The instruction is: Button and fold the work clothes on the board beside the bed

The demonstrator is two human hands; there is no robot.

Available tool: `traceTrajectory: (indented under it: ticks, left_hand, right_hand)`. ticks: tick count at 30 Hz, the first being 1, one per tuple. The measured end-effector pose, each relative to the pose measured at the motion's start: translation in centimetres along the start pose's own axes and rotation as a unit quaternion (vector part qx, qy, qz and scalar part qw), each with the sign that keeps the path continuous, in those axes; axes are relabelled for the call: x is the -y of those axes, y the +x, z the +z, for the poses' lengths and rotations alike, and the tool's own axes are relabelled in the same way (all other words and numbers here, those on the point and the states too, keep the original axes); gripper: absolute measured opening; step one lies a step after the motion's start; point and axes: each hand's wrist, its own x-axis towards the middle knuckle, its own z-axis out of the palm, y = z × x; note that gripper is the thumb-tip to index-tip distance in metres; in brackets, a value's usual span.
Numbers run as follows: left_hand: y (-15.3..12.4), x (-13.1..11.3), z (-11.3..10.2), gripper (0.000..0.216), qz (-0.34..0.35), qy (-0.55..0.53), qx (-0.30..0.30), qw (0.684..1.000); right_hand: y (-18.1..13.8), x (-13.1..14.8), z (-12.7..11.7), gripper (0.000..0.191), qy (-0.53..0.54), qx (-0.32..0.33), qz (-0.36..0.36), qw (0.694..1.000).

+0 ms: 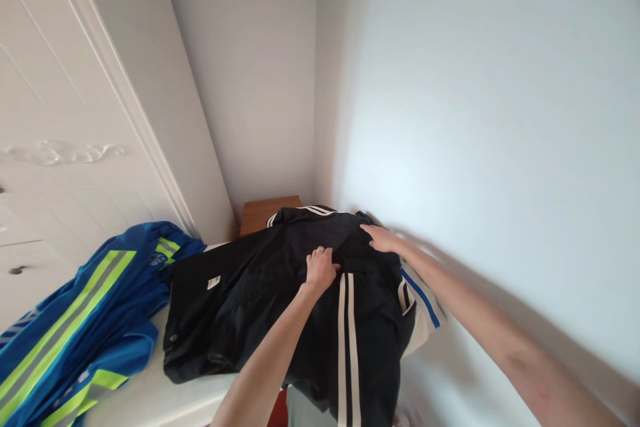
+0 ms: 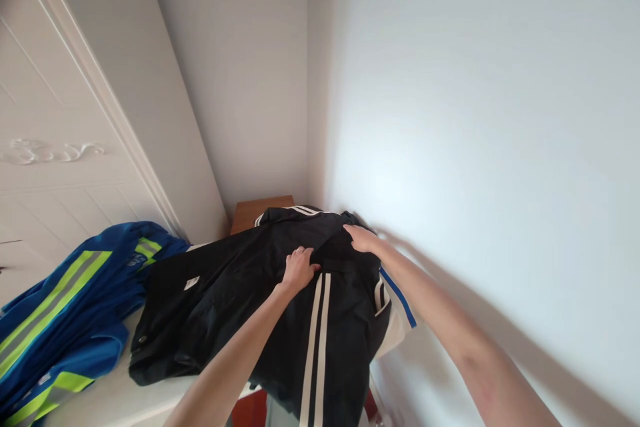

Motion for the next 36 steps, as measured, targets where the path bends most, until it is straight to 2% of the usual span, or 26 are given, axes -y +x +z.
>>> traceTrajectory:
  ticks: [3,4,7,9,11,14,18,22,25,28,30,33,36]
  left_hand:
    - [-0.3,-0.7,-0.4,0.032,0.013,-0.002,-0.017,1.0]
    - [-0.6,-0.9,-0.4,0.035,0.019,0.001,-0.028,0.999]
    - [-1.5,-1.4,-0.3,0.037,0.053,0.018,-0.069,0.996]
    - [-2.2,-1.5,-0.2,0.035,0.084,0.031,-0.085,0.992]
    - [-2.8,-1.6,-0.1,0.033,0.109,0.046,-0.087,0.989]
    - [-3.5,-1.7,0.1,0.033,0.126,0.074,-0.087,0.985]
    - [-4.3,-1.8,0.8,0.034,0.127,0.094,-0.082,0.984]
    - [-4.6,-1.3,1.1,0.034,0.113,0.033,-0.061,0.991]
    - [-3.6,-0.6,0.3,0.035,0.053,-0.042,-0.041,0.997]
    - [-1.1,-0.3,-0.5,0.039,0.0,-0.093,-0.062,0.994]
    - [1.0,-0.3,-0.4,0.038,0.038,-0.14,-0.078,0.986]
    - [3.6,-0.4,0.7,0.033,0.118,-0.216,-0.071,0.967]
    - [4.9,0.0,2.2,0.028,0.132,-0.252,-0.065,0.957]
  right_hand:
    - [-1.3,-1.2,0.6,0.037,0.046,-0.035,0.096,0.994]
    - [-1.6,-1.1,0.9,0.039,0.066,-0.036,0.125,0.989]
    - [-2.2,0.1,1.7,0.073,0.158,0.015,0.186,0.97]
    - [-2.1,1.2,2.2,0.08,0.238,0.045,0.222,0.945]
    - [-1.4,2.3,2.8,0.077,0.284,0.047,0.252,0.924]
    - [0.0,3.5,3.7,0.065,0.269,0.043,0.272,0.923]
    - [1.2,4.3,5.1,0.045,0.259,0.091,0.299,0.914]
    - [0.3,4.4,6.3,0.032,0.308,0.128,0.279,0.901]
    - [-1.6,4.0,7.0,0.03,0.368,0.095,0.226,0.897]
    - [-3.2,3.7,7.7,0.03,0.421,0.046,0.172,0.889]
    - [-3.8,3.5,8.2,0.033,0.443,0.016,0.145,0.885]
    - [-4.3,3.2,8.9,0.039,0.463,-0.021,0.118,0.878]
    - [-4.4,2.8,9.6,0.045,0.479,-0.042,0.101,0.871]
